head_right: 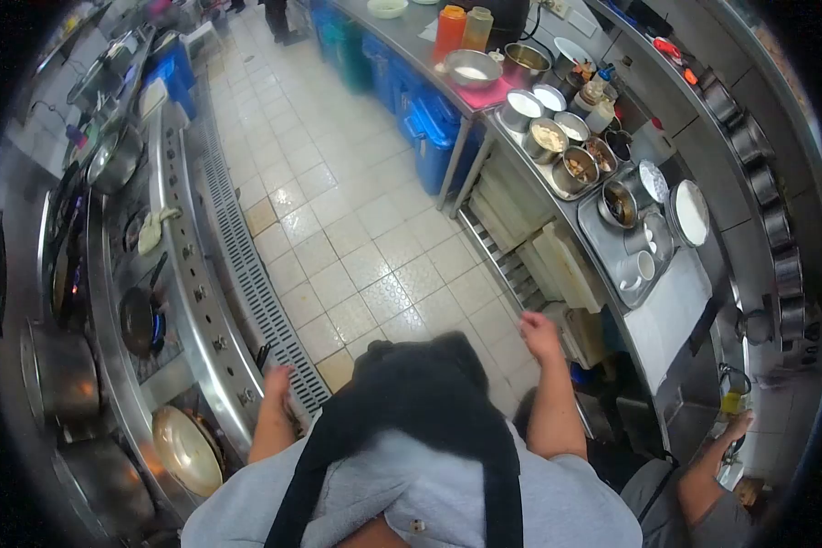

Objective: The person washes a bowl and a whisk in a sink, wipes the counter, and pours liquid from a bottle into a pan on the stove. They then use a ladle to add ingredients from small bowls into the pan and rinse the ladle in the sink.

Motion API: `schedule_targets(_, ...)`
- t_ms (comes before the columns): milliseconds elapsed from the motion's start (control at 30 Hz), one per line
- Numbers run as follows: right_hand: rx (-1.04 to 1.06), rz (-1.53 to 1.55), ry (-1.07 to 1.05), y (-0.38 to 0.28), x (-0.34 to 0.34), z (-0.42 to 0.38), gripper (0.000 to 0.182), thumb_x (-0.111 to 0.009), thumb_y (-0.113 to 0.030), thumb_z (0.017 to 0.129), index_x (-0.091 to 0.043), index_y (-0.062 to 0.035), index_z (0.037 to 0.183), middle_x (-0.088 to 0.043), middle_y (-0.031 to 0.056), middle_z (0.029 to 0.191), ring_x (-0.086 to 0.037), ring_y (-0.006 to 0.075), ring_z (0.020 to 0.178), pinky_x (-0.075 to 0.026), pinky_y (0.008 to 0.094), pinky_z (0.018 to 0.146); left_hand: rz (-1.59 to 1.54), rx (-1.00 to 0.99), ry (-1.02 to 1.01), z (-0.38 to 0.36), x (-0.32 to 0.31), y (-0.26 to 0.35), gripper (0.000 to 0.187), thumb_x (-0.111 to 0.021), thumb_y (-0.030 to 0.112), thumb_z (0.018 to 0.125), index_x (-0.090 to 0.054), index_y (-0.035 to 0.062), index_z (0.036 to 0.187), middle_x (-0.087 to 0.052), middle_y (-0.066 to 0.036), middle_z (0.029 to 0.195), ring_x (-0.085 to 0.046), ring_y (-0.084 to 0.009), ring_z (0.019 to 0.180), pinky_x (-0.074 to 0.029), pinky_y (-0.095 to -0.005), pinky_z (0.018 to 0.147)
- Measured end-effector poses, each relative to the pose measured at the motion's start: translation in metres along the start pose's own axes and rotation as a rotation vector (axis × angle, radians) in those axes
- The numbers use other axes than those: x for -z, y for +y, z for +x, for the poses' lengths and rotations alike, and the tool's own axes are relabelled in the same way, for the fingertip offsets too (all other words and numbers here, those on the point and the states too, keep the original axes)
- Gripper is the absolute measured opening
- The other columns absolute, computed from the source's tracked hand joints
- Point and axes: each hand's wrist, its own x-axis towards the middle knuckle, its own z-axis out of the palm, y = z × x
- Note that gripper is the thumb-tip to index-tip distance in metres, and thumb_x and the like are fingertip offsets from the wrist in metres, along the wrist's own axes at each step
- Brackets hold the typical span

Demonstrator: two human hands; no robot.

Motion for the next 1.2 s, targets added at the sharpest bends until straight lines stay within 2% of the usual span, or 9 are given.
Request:
schedule_targets(133,0.05,0.163,0.071,-0.059,0.026,0.061,0.034,-0.065,-0.014,0.085,-0.059,-0.0013,0.117,-0.066,0.005,0.095,-0.059,0.0118,0.074,-0.049,0.0273,0.064,-0.616,0.235,0.215,0.087,0.05,0.037,0.043,-0.06,0.035,0.087,-0.052,0.0123,0.123,-0.058,-0.002,0.093,-0.053,-0.0155,0.069,-0.042,-0.031,0.054)
schedule_targets(233,0.184,0.109,0.143,-0.117,0.057,0.131,0.043,-0.065,-0.015,0.085,-0.053,-0.0021,0.124,-0.064,0.0078,0.104,-0.059,0.0124,0.076,-0.05,0.0281,0.065,-0.871,0.335,0.188,0.07,0.066,0.096,0.043,-0.059,0.037,0.088,-0.05,0.0142,0.123,-0.056,-0.002,0.091,-0.055,-0.0199,0.07,-0.043,-0.034,0.052)
schedule_targets(333,0.317,0.088,0.351,-0.191,0.084,0.192,0.051,-0.066,-0.018,0.084,-0.049,-0.0009,0.129,-0.058,0.0149,0.12,-0.06,0.0215,0.099,-0.048,0.0328,0.085,-0.793,0.422,0.144,0.058,0.019,0.06,0.043,-0.059,0.039,0.087,-0.05,0.015,0.122,-0.054,-0.003,0.089,-0.055,-0.0217,0.068,-0.043,-0.0334,0.05)
schedule_targets(433,0.45,-0.231,0.565,-0.271,0.117,0.242,0.062,-0.07,-0.026,0.079,-0.047,0.001,0.13,-0.053,0.0215,0.128,-0.05,0.0329,0.12,-0.039,0.0387,0.101,-0.92,0.803,0.168,-0.025,-0.002,0.153,0.031,-0.051,0.029,0.092,-0.06,0.0054,0.109,-0.063,-0.015,0.095,-0.06,-0.0252,0.078,-0.05,-0.0386,0.063)
schedule_targets(700,0.469,-0.419,0.807,-0.339,0.187,0.451,0.087,-0.079,-0.044,0.066,-0.046,0.0056,0.128,-0.056,0.0251,0.124,-0.054,0.0361,0.116,-0.041,0.0406,0.1,-1.074,0.999,0.154,-0.135,-0.103,0.223,0.029,-0.051,0.034,0.093,-0.057,0.008,0.106,-0.06,-0.012,0.087,-0.059,-0.0239,0.069,-0.049,-0.0393,0.058)
schedule_targets(833,0.203,-0.517,0.745,-0.349,0.192,0.469,0.086,-0.086,-0.036,0.059,-0.048,0.0044,0.125,-0.06,0.0225,0.118,-0.059,0.0352,0.108,-0.044,0.04,0.097,-1.153,1.01,0.212,-0.14,-0.114,0.26,0.029,-0.051,0.036,0.093,-0.056,0.0093,0.104,-0.058,-0.01,0.083,-0.058,-0.0233,0.065,-0.048,-0.0396,0.056)
schedule_targets(967,0.353,-0.455,0.747,-0.345,0.182,0.449,0.082,-0.085,-0.029,0.062,-0.044,0.0036,0.125,-0.061,0.0237,0.112,-0.061,0.0331,0.101,-0.048,0.0394,0.089,-1.199,1.003,0.294,-0.124,-0.113,0.271,0.029,-0.051,0.038,0.094,-0.055,0.0106,0.102,-0.056,-0.008,0.079,-0.057,-0.0226,0.06,-0.047,-0.0399,0.054)
schedule_targets(1100,0.328,-0.415,0.741,-0.345,0.178,0.434,0.075,-0.077,-0.034,0.07,-0.042,-0.0001,0.126,-0.056,0.0244,0.122,-0.054,0.0381,0.114,-0.042,0.0425,0.097,-1.205,0.904,0.336,-0.117,-0.117,0.265,0.036,-0.053,0.034,0.092,-0.047,0.0115,0.119,-0.054,-0.007,0.106,-0.06,-0.0248,0.077,-0.048,-0.04,0.061)
schedule_targets(1200,0.387,-0.509,0.823,-0.362,0.178,0.408,0.068,-0.076,-0.034,0.07,-0.045,-0.0026,0.121,-0.059,0.0209,0.118,-0.057,0.0373,0.109,-0.044,0.0438,0.092,-1.165,0.908,0.36,-0.123,-0.111,0.274,0.036,-0.055,0.032,0.09,-0.048,0.0126,0.12,-0.055,-0.005,0.104,-0.06,-0.0224,0.075,-0.047,-0.0377,0.059)
